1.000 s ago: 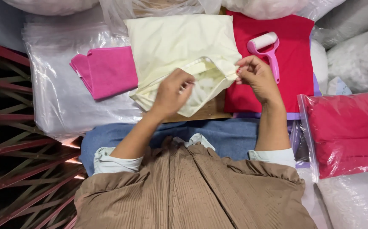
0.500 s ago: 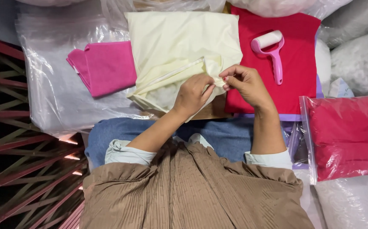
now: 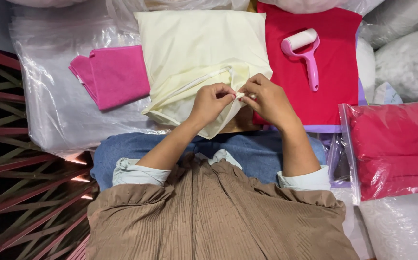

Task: Filling a pillowcase with white fiberfill stuffing from large bags and smoothing it out.

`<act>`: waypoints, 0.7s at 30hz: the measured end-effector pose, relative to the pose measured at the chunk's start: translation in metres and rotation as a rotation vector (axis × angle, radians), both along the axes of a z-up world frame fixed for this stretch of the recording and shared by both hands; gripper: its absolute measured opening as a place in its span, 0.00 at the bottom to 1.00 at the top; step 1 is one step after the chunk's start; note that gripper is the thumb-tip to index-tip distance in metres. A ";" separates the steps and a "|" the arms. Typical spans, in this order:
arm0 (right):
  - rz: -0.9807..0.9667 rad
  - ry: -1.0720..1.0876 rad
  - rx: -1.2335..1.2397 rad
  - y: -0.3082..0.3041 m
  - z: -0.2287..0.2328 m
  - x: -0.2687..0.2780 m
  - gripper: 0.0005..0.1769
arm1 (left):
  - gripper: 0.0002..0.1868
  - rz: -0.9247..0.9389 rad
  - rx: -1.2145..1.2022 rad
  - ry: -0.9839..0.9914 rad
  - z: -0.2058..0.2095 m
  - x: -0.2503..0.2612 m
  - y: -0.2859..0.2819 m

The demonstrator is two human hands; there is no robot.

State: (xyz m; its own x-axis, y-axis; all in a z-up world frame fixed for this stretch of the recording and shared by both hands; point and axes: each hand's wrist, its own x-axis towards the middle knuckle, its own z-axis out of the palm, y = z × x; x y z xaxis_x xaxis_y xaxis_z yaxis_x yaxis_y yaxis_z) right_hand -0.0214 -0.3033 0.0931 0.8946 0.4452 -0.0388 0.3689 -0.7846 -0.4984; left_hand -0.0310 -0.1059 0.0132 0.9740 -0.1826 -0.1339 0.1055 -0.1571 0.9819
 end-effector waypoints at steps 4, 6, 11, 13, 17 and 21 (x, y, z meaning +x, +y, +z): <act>0.087 -0.335 -0.160 -0.002 -0.014 -0.005 0.05 | 0.09 0.086 -0.358 0.316 -0.006 0.000 -0.002; 0.103 -0.411 -0.170 -0.001 -0.016 -0.007 0.06 | 0.10 0.100 -0.415 0.358 -0.007 0.001 -0.002; 0.156 -0.532 -0.171 0.000 -0.025 -0.009 0.08 | 0.12 0.114 -0.479 0.444 -0.007 0.000 0.003; 0.173 -0.607 -0.149 0.002 -0.029 -0.009 0.08 | 0.12 0.099 -0.443 0.431 -0.003 0.001 0.006; 0.183 -0.640 -0.129 0.010 -0.023 -0.011 0.10 | 0.10 0.097 -0.439 0.377 -0.011 0.003 0.005; 0.150 -0.675 -0.138 0.008 -0.022 -0.007 0.11 | 0.07 0.105 -0.307 0.178 -0.005 0.002 0.001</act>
State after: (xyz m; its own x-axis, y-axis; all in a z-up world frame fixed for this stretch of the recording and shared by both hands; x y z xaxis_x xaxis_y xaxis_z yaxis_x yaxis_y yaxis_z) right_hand -0.0282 -0.2957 0.0711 0.6725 0.5967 0.4377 0.6715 -0.7407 -0.0219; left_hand -0.0290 -0.1051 0.0087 0.9560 -0.1408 -0.2573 0.2787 0.1627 0.9465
